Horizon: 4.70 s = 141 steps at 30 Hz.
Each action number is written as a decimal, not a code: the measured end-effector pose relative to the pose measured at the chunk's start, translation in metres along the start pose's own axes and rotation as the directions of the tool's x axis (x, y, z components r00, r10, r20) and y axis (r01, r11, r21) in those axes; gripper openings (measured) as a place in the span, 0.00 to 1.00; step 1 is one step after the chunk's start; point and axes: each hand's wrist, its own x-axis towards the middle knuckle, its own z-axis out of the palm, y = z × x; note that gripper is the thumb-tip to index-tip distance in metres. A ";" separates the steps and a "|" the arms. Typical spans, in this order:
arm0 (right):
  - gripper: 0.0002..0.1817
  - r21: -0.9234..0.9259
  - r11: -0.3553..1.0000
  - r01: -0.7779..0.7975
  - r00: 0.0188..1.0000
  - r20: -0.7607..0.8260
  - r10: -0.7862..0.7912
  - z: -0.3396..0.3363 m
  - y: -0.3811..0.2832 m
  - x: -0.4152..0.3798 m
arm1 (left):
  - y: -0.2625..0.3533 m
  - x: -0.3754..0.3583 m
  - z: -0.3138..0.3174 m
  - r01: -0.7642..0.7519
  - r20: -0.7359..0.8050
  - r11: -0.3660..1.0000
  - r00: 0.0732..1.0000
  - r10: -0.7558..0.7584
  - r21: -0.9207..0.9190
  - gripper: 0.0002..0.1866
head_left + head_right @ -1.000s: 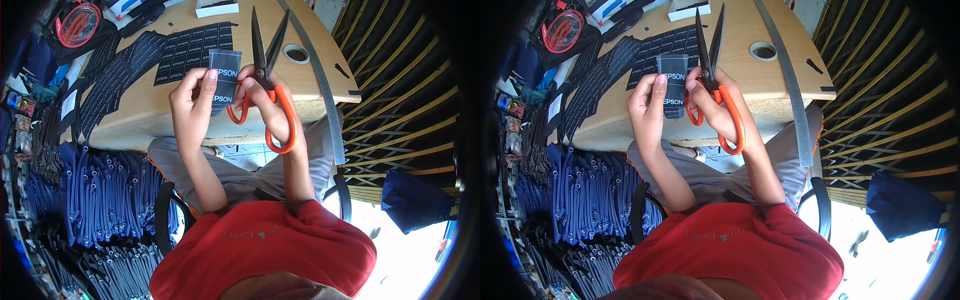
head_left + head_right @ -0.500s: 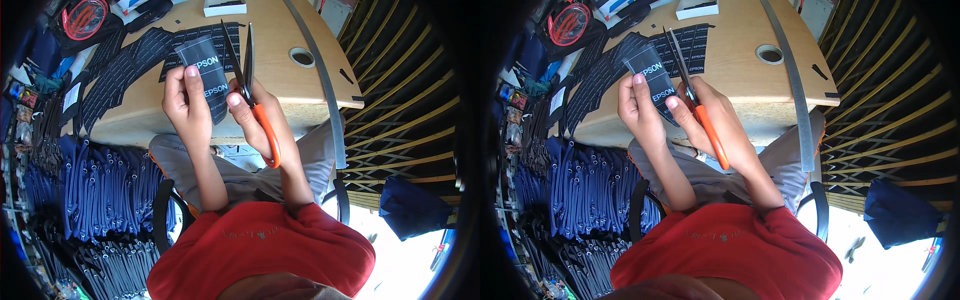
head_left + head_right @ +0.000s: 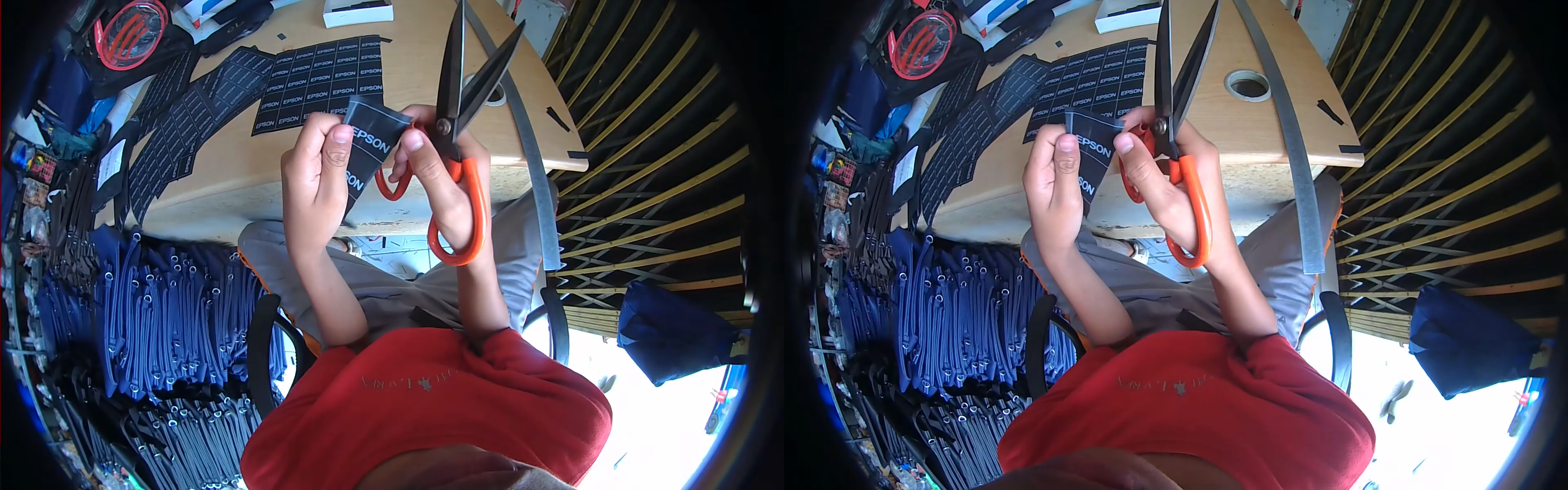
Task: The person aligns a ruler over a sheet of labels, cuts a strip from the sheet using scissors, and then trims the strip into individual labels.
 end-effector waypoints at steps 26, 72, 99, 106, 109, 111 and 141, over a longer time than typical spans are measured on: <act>0.11 0.039 0.927 0.372 0.849 -0.418 -0.323 -0.060 -0.032 -0.007 | -0.043 0.003 -0.045 0.267 0.258 0.951 0.918 -0.301 0.157 0.10; 0.10 0.336 0.939 0.077 0.971 -0.238 0.006 -0.034 -0.004 0.006 | -0.038 -0.002 0.020 0.255 0.606 0.953 0.788 -0.107 -0.162 0.43; 0.14 0.012 0.998 -0.054 0.998 0.020 0.054 -0.016 0.003 0.002 | -0.011 0.002 0.021 0.096 -0.033 0.950 0.993 -0.110 -0.298 0.13; 0.31 -0.305 0.944 -0.124 0.911 0.342 0.229 0.003 0.014 -0.008 | -0.013 0.004 0.000 0.003 -0.446 0.992 0.893 -0.061 -0.130 0.18; 0.34 -0.334 0.931 -0.145 0.855 0.431 0.288 0.011 0.015 -0.013 | -0.009 0.005 -0.011 -0.024 -0.590 0.995 0.806 -0.037 -0.095 0.20; 0.35 -0.384 0.916 -0.113 0.823 0.481 0.303 0.017 0.011 -0.014 | -0.008 0.004 -0.017 -0.015 -0.632 0.998 0.775 -0.023 -0.054 0.21; 0.19 -0.345 0.938 -0.039 0.925 0.342 0.164 0.018 -0.010 -0.019 | 0.005 -0.005 0.018 -0.080 -0.351 0.991 0.929 0.112 0.105 0.11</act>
